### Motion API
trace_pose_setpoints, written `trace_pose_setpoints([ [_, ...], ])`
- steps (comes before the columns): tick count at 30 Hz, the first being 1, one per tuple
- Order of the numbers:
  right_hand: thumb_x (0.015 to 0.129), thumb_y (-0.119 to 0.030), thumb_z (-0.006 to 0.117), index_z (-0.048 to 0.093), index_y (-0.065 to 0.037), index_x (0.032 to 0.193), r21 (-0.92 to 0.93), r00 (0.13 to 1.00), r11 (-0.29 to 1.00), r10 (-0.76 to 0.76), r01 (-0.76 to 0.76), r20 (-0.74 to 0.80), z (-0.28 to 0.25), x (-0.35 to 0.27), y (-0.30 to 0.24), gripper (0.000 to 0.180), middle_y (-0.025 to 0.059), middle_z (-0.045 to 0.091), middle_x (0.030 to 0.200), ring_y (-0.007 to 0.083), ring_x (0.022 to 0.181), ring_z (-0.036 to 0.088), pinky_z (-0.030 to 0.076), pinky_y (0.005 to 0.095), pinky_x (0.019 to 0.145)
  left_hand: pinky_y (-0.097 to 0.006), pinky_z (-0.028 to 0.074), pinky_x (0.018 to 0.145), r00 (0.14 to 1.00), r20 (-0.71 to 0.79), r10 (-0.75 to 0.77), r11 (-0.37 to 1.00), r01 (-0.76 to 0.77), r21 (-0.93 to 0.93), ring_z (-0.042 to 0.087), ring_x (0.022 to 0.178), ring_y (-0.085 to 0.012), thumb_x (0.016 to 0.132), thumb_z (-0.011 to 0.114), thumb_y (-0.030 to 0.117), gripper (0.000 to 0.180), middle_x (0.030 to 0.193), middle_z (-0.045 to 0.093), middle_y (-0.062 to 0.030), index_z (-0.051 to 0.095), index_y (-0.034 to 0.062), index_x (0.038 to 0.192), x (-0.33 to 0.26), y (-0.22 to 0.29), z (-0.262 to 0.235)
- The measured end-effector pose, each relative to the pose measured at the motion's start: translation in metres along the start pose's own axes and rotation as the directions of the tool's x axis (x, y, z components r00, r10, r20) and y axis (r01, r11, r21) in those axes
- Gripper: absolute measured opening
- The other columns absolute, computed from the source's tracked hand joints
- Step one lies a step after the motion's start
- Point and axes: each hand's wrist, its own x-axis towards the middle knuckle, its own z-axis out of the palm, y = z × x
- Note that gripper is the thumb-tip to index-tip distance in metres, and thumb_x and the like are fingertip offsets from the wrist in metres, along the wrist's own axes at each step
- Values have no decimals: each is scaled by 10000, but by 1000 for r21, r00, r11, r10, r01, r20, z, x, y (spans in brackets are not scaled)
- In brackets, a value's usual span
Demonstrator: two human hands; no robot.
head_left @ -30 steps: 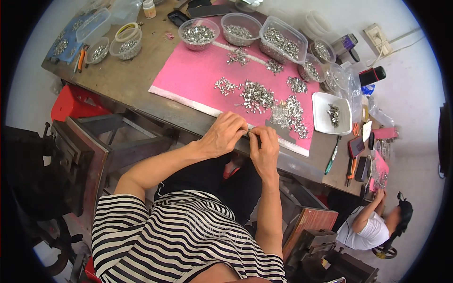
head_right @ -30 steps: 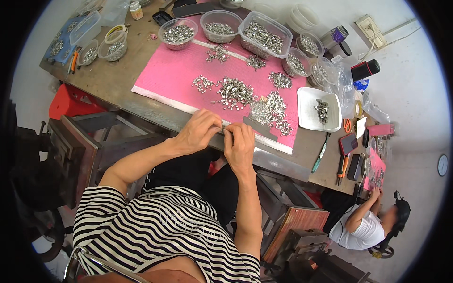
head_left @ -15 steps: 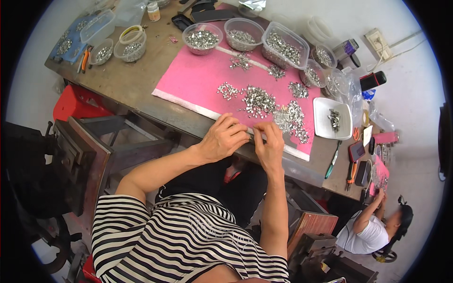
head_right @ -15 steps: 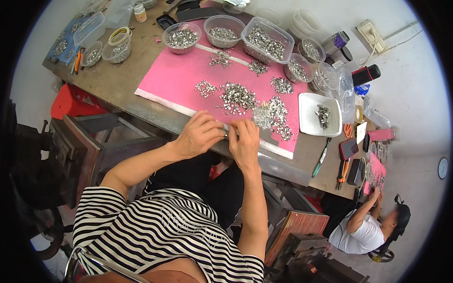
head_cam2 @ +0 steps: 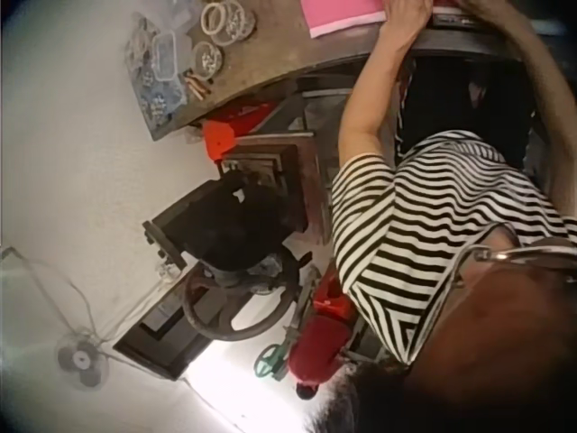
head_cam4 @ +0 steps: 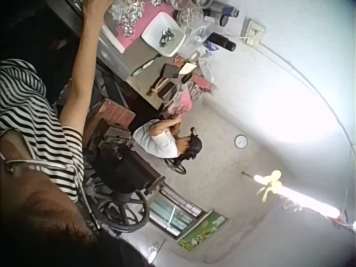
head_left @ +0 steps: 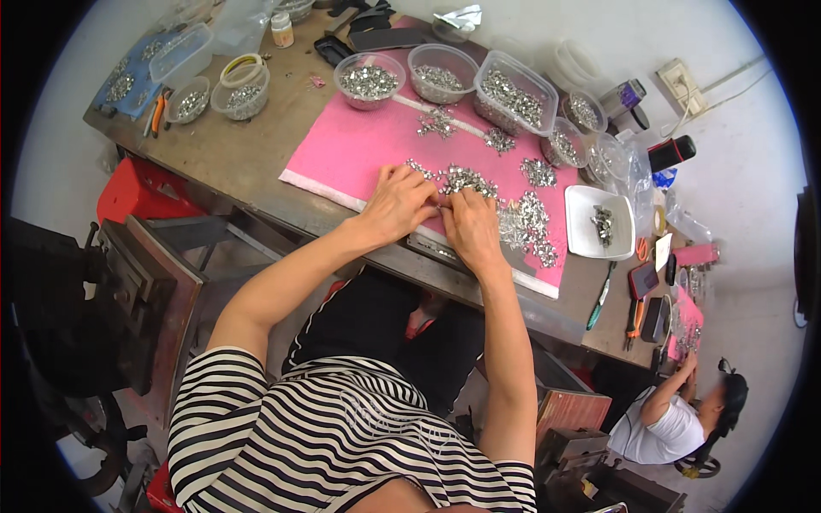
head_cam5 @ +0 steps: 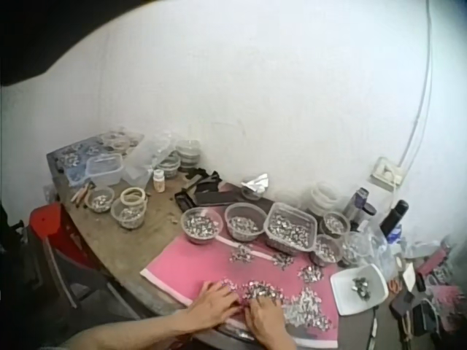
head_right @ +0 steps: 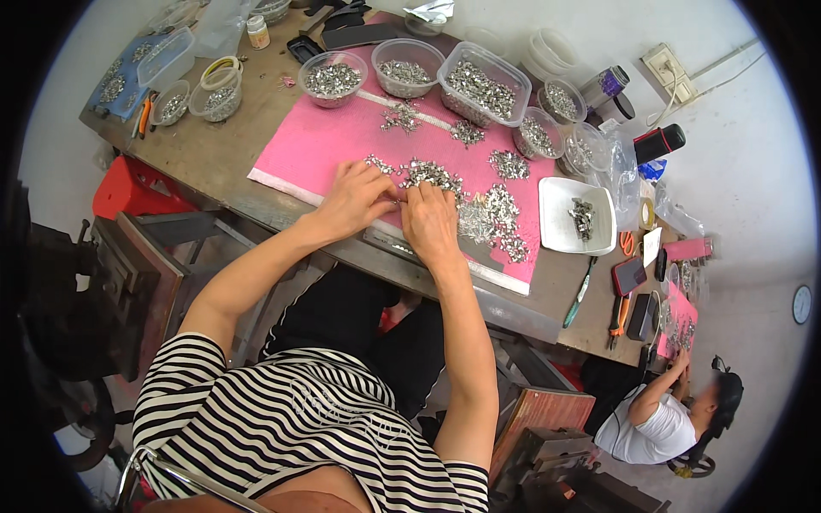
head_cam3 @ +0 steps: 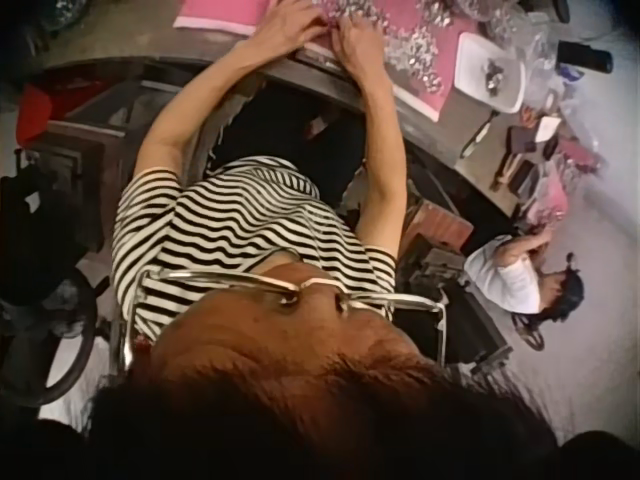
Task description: The person repeatedly arranges small metal pieces into a metal holder on a workbench, inserts the holder into a manual press machine, and turns the wheel to press the pieces.
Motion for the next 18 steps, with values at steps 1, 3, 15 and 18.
trace_pose_setpoints([
  [1, 861, -97, 696, 694, -70, 936, 9, 1000, 1000, 8, -8, 3, 0, -1, 0, 80, 95, 608, 866, 298, 875, 605, 417, 425, 777, -482, 357, 948, 1000, -1, 0, 1000, 0, 0, 554, 1034, -265, 819, 753, 197, 173, 949, 632, -40, 682, 111, 951, 2, -2, 1],
  [3, 862, -98, 697, 691, -67, 934, 45, 1000, 999, 9, -9, 1, -2, -2, 0, 78, 94, 607, 861, 299, 867, 606, 414, 424, 773, -441, 350, 921, 997, 72, -13, 1000, 11, 28, 557, 999, -245, 804, 775, 228, 175, 944, 631, -22, 694, 130, 924, 5, -4, 1],
  [15, 861, -98, 684, 619, -35, 893, 105, 999, 994, -9, 12, -36, 5, 0, -2, 97, 131, 573, 836, 314, 835, 604, 397, 421, 749, -489, 354, 908, 997, 11, 81, 995, -82, 57, 560, 994, -272, 859, 698, 142, 80, 933, 627, -62, 673, 92, 917, 7, -7, 6],
  [18, 850, -99, 693, 620, -44, 884, 122, 999, 992, 20, -14, -50, -2, -7, 1, 97, 119, 588, 837, 308, 799, 595, 395, 422, 743, -489, 355, 923, 992, 38, 118, 991, -120, 62, 557, 992, -270, 862, 697, 129, 79, 929, 623, -64, 663, 86, 918, 6, -6, 3],
])
